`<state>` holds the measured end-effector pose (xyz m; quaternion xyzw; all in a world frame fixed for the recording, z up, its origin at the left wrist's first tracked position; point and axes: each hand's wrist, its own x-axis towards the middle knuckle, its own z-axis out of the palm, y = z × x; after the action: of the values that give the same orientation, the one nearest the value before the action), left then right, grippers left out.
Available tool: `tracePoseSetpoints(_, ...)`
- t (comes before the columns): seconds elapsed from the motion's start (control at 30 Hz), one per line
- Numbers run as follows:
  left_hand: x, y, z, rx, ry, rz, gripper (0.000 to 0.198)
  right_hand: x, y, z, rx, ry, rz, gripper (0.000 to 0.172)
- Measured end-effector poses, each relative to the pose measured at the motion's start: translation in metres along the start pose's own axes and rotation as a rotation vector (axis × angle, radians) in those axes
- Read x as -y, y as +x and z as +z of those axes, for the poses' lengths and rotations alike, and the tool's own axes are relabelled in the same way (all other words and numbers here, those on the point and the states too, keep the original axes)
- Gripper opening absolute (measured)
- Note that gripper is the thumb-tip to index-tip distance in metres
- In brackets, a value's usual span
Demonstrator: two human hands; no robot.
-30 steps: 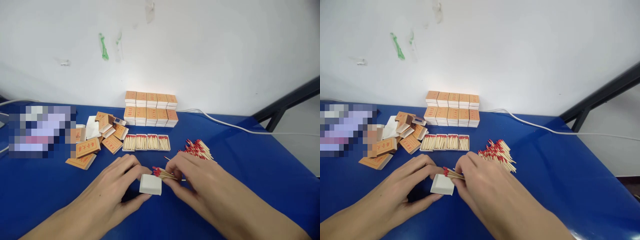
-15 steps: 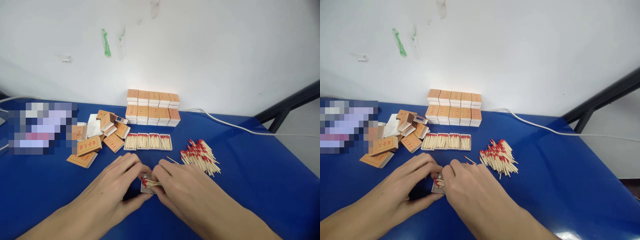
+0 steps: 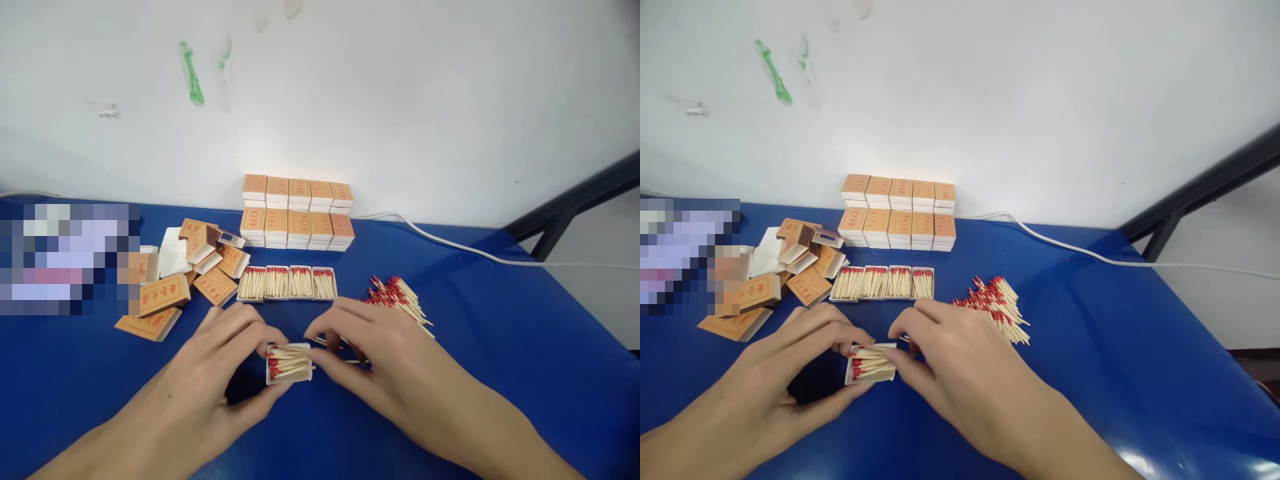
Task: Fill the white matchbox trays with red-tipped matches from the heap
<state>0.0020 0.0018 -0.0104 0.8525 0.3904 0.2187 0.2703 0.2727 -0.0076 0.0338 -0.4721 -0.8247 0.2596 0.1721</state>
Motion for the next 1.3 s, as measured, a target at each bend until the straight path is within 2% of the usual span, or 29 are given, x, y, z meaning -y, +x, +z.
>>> tracePoseSetpoints(0.1,-0.007,-0.002,0.006,-0.032,0.026,0.024,0.014,-0.003,-0.001,-0.009,-0.069,-0.004,0.093,0.011)
tracePoseSetpoints(0.2,-0.012,-0.003,0.009,-0.055,0.044,0.001,0.011,-0.009,-0.003,-0.015,-0.051,-0.1,0.118,0.007)
tracePoseSetpoints(0.33,-0.013,-0.001,0.006,-0.111,0.048,0.036,0.013,-0.018,-0.007,-0.015,-0.017,-0.212,0.105,0.013)
tracePoseSetpoints(0.57,-0.006,0.003,0.004,-0.143,0.078,0.091,0.018,-0.018,-0.003,0.0,0.004,-0.239,0.078,0.004)
tracePoseSetpoints(0.7,-0.004,0.004,0.003,-0.094,0.088,0.109,0.016,-0.015,-0.002,0.01,0.019,-0.288,0.016,0.011)
tracePoseSetpoints(0.8,-0.004,0.003,0.003,-0.059,0.118,0.129,0.017,-0.016,-0.005,0.018,-0.028,-0.386,-0.03,0.015)
tracePoseSetpoints(0.9,-0.004,0.0,0.001,-0.084,0.123,0.102,0.026,-0.016,-0.006,0.023,-0.107,-0.442,-0.024,0.015)
tracePoseSetpoints(0.97,-0.003,-0.001,-0.001,-0.105,0.115,0.049,0.031,-0.013,-0.004,0.022,-0.151,-0.396,-0.007,0.012)
tracePoseSetpoints(1.07,-0.002,-0.002,-0.002,-0.099,0.095,0.02,0.025,-0.006,-0.001,0.014,-0.213,-0.246,0.062,0.01)
tracePoseSetpoints(1.17,-0.003,-0.001,-0.002,-0.068,0.065,0.033,0.023,0.0,0.0,0.007,-0.254,-0.048,0.14,0.012)
tracePoseSetpoints(1.3,-0.003,-0.001,-0.002,-0.055,0.048,0.055,0.018,0.006,0.001,0.005,-0.275,0.201,0.172,0.018)
